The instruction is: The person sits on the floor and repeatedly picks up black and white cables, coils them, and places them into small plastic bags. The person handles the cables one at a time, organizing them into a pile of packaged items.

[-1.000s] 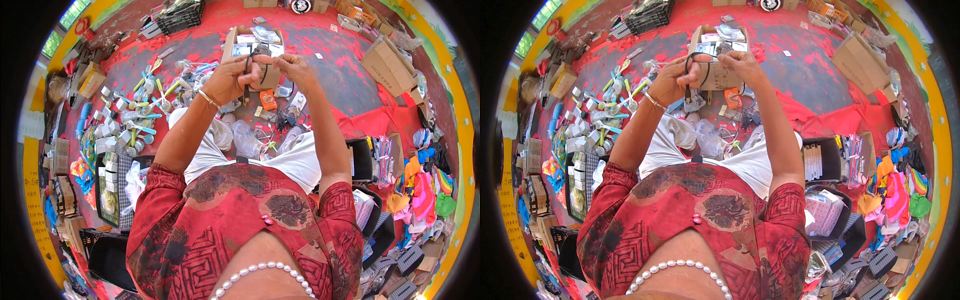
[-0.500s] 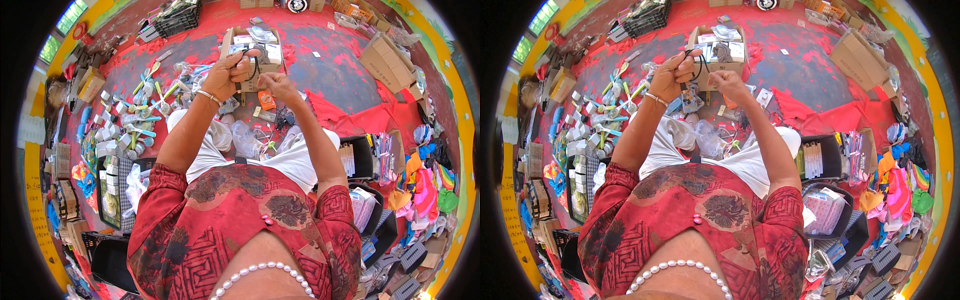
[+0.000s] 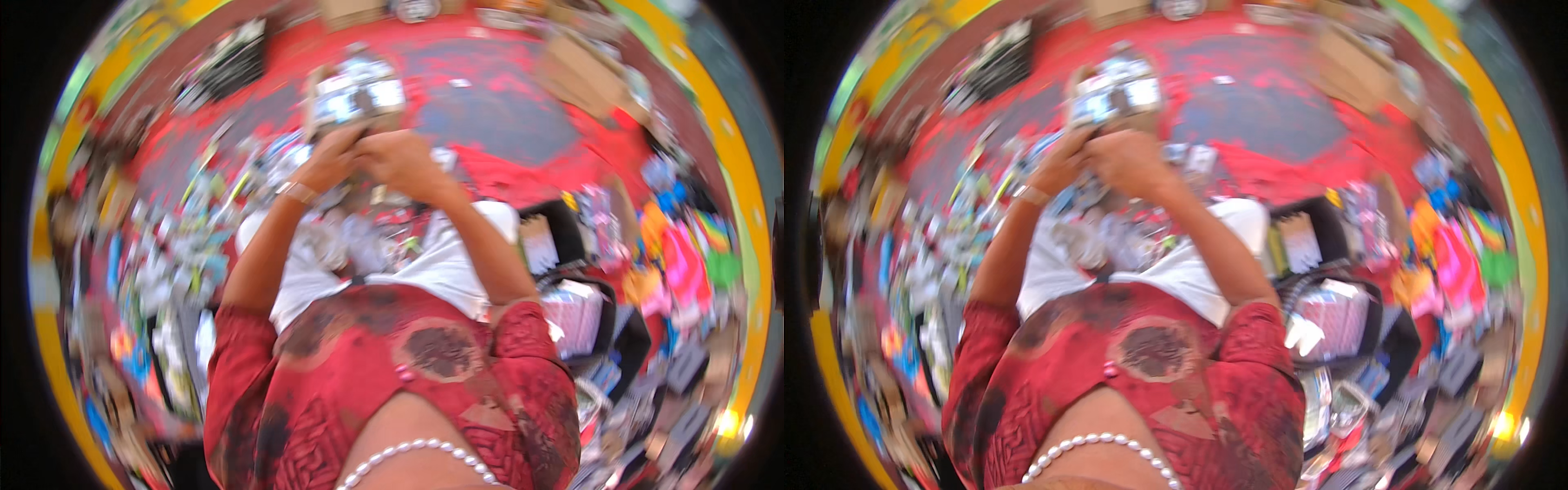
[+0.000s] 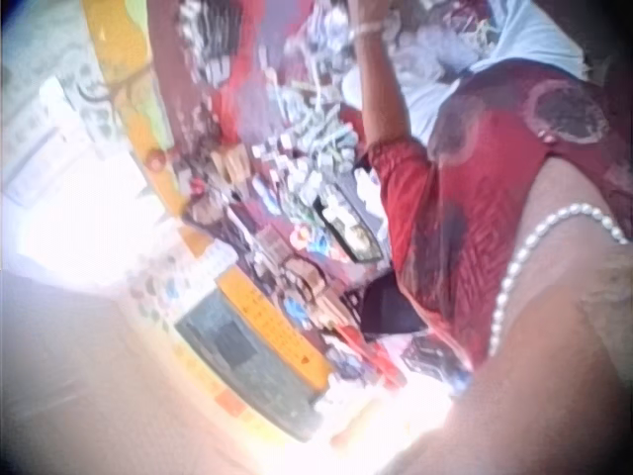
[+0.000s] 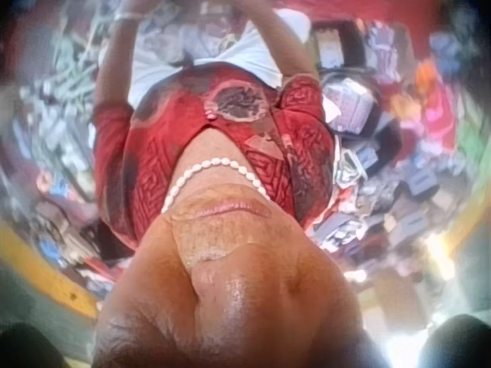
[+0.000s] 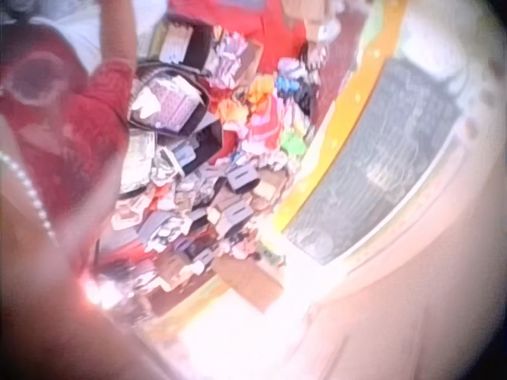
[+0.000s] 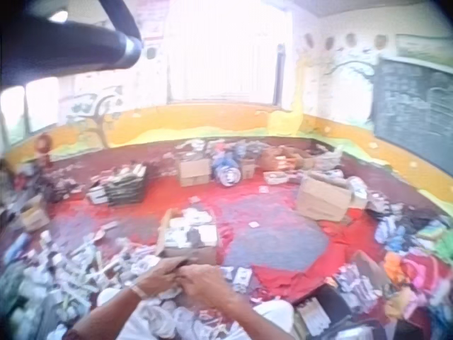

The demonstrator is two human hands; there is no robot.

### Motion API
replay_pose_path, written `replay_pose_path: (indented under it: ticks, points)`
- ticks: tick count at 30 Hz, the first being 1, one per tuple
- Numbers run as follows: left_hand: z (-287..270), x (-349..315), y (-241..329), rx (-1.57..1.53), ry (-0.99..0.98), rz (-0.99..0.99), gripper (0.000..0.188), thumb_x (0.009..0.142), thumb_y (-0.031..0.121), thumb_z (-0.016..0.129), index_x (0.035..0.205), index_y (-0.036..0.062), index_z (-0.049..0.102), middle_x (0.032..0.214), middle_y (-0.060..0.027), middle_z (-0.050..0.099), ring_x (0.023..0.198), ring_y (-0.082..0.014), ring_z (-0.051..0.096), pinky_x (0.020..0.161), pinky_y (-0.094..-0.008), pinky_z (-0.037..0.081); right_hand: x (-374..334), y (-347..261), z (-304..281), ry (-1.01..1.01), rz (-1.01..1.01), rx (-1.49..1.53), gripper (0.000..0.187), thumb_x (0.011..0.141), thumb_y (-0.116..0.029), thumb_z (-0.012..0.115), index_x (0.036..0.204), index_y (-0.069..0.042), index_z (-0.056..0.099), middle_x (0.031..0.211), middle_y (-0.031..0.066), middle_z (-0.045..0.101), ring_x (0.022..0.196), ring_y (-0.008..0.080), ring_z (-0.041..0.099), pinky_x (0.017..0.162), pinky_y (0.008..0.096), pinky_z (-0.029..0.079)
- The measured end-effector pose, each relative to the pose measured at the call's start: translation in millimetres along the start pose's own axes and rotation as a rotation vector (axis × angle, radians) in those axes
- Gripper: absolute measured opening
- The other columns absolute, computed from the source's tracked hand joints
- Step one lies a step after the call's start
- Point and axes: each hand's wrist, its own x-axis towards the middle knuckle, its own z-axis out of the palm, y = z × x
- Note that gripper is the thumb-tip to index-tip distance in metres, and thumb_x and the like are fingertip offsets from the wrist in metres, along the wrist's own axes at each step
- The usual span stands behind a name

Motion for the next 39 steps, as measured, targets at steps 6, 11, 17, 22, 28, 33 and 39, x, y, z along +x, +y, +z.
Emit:
replay_pose_path:
  ticks: [6,11,17,22,28,33,39]
  points:
    - [-0.9,16.4,28.2,-0.497,-0.14,-0.374,0.033,0.092,0.018,0.042,0.119,-0.0001,0.047,0.091,-0.0058,0.058,0.073,-0.0082,0.054,0.061,-0.0187,0.042,-18.8,7.1,-40.3,0.102,-0.086,0.186,0.021,0.066,-0.027,0.061,0.077,-0.01,0.068,0.071,0.0102,0.063,0.066,0.0269,0.061,0.061,0.0352,0.047]
    - [16.4,20.8,39.1,-0.776,-0.099,-0.205,0.032,0.093,0.018,0.037,0.117,-0.0016,0.047,0.085,-0.0038,0.058,0.068,-0.0062,0.052,0.057,-0.0174,0.039,-24.0,12.3,-57.8,0.184,0.051,0.118,0.023,0.062,-0.029,0.065,0.07,-0.008,0.067,0.064,0.0127,0.061,0.062,0.029,0.06,0.058,0.0367,0.046]
    - [18.1,31.4,24.3,-1.538,0.069,-0.379,0.039,0.09,0.013,0.043,0.126,-0.0035,0.037,0.123,-0.0143,0.049,0.111,-0.021,0.051,0.093,-0.03,0.043,-24.2,21.1,-55.8,0.052,-0.049,0.555,0.024,0.063,-0.027,0.065,0.077,-0.008,0.068,0.075,0.0087,0.065,0.069,0.0202,0.062,0.062,0.0309,0.047]
    - [13.3,31.5,15.5,-1.655,0.15,-0.248,0.035,0.093,0.012,0.037,0.119,-0.0105,0.038,0.121,-0.0221,0.047,0.109,-0.0277,0.051,0.092,-0.0327,0.045,-26.2,-4.9,-62.9,-0.145,-0.042,0.26,0.012,0.074,-0.015,0.063,0.074,-0.003,0.063,0.059,0.0052,0.058,0.051,0.0103,0.051,0.05,0.0261,0.041]
    - [5.8,22.3,31.4,-1.417,0.165,-0.255,0.037,0.095,0.016,0.033,0.12,-0.0107,0.039,0.122,-0.021,0.047,0.111,-0.0265,0.05,0.092,-0.0312,0.044,-14.7,-17.0,-61.4,-0.202,0.139,0.442,0.01,0.073,-0.01,0.064,0.072,0.0,0.063,0.059,0.0046,0.058,0.055,0.0079,0.055,0.049,0.0243,0.042]
    - [9.3,14.8,54.4,-1.131,0.157,-0.271,0.025,0.094,0.015,0.036,0.1,-0.004,0.051,0.099,-0.0136,0.06,0.07,-0.0139,0.061,0.065,-0.0226,0.051,3.4,2.1,-55.8,0.027,0.096,0.429,0.009,0.075,-0.008,0.064,0.075,0.001,0.063,0.063,0.0009,0.058,0.06,0.0054,0.049,0.054,0.0218,0.04]
    - [0.8,5.4,51.9,-1.299,0.011,-0.237,0.033,0.095,0.024,0.033,0.098,-0.0016,0.054,0.069,-0.0032,0.056,0.05,-0.0055,0.039,0.048,-0.0169,0.033,18.0,40.8,-50.0,-0.03,0.273,0.708,0.017,0.074,-0.02,0.067,0.074,-0.004,0.065,0.061,-0.0024,0.056,0.053,0.0054,0.048,0.048,0.0212,0.037]
